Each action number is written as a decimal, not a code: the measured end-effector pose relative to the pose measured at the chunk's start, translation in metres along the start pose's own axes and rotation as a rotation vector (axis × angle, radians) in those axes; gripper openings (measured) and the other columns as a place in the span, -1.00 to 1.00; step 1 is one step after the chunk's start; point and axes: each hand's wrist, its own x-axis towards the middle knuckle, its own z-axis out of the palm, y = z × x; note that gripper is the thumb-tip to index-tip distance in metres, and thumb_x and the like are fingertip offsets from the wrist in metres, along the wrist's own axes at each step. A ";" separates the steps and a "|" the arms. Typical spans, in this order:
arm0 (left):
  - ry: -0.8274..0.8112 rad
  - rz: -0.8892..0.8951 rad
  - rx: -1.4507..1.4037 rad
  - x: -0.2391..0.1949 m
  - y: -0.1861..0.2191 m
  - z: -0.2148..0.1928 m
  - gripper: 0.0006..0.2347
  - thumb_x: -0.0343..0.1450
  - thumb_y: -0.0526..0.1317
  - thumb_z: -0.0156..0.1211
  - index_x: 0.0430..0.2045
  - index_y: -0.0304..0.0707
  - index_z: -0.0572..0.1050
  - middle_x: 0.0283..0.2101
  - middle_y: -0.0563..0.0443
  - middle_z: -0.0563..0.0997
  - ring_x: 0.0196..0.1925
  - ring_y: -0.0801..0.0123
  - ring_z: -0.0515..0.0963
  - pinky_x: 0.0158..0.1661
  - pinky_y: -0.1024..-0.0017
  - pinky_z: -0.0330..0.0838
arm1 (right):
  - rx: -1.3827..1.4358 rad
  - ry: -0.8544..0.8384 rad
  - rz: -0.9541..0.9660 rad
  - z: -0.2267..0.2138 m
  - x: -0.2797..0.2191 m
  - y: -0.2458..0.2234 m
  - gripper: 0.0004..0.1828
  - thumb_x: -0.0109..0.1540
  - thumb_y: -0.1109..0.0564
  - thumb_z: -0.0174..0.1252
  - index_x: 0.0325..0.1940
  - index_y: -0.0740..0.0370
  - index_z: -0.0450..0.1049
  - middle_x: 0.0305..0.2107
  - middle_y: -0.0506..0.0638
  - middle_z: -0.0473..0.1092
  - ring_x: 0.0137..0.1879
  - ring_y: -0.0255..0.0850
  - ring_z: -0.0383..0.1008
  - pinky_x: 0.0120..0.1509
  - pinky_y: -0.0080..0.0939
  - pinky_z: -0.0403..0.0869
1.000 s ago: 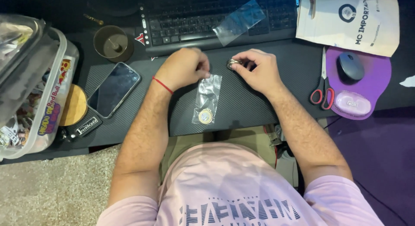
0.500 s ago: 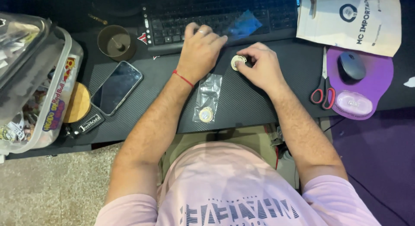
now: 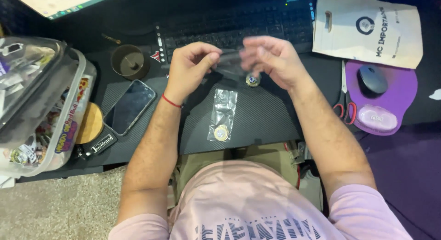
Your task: The person places individual medals into small plastic bags, retrieves items from a desk drawer, and applies adhesive labels to the bags.
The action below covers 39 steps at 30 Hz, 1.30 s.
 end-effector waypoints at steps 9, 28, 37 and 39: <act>0.282 -0.101 0.083 -0.035 -0.059 -0.024 -0.93 0.56 -0.32 0.44 -0.29 -0.34 0.76 -0.61 -0.09 0.66 -0.59 0.39 0.66 -0.47 0.45 0.55 | -0.270 0.113 -0.072 -0.006 0.020 0.044 -0.80 0.32 0.26 0.47 -0.02 0.41 0.67 -0.33 0.26 0.67 -0.39 -0.14 0.71 -0.49 -0.30 0.61; 0.313 -0.431 -0.034 -0.031 -0.039 0.000 -0.83 0.51 -0.26 0.51 -0.22 -0.49 0.74 -0.36 -0.33 0.82 -0.44 0.25 0.83 -0.39 0.41 0.76 | -0.190 0.294 0.036 -0.004 0.015 0.060 -0.88 0.39 0.33 0.35 -0.02 0.50 0.65 -0.37 0.33 0.68 -0.29 0.00 0.79 -0.36 -0.23 0.77; 0.361 -0.454 -0.046 -0.032 -0.037 -0.004 -0.82 0.46 -0.29 0.58 -0.20 -0.49 0.76 -0.47 -0.28 0.79 -0.55 0.32 0.75 -0.48 0.42 0.73 | -0.148 0.321 0.034 -0.001 0.013 0.055 -0.79 0.35 0.27 0.44 -0.03 0.54 0.67 -0.38 0.42 0.69 -0.35 0.06 0.80 -0.44 -0.22 0.76; 0.359 -0.397 0.061 -0.032 -0.047 0.002 -0.89 0.47 -0.24 0.57 -0.28 -0.31 0.80 -0.55 -0.12 0.78 -0.60 0.42 0.72 -0.50 0.43 0.63 | -0.189 0.305 0.008 0.006 0.013 0.050 -0.80 0.35 0.29 0.42 0.00 0.52 0.68 -0.30 0.41 0.70 -0.24 0.05 0.81 -0.38 -0.22 0.78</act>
